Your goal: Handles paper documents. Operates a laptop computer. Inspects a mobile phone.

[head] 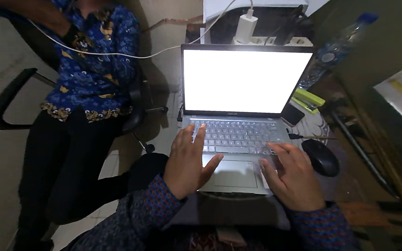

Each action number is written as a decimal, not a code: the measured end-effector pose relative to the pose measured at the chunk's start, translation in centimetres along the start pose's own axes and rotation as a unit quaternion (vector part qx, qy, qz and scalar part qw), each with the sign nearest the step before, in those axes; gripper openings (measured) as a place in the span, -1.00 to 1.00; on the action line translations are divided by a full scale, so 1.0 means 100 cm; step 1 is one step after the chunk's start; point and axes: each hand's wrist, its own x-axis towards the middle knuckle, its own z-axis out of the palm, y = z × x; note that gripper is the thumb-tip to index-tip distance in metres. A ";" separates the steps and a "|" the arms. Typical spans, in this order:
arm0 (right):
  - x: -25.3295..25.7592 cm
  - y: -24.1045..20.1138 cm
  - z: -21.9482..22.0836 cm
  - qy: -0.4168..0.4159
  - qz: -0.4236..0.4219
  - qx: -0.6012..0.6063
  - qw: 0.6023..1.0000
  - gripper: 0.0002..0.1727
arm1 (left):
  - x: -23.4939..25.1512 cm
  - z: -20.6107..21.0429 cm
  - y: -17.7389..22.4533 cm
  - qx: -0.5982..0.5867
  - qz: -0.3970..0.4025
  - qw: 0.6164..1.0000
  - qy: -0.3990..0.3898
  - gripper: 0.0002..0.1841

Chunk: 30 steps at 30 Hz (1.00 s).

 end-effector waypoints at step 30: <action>-0.004 0.000 -0.002 0.048 -0.026 0.002 0.998 -0.43 | -0.004 0.004 -0.012 -0.133 -0.004 0.989 0.070 -0.29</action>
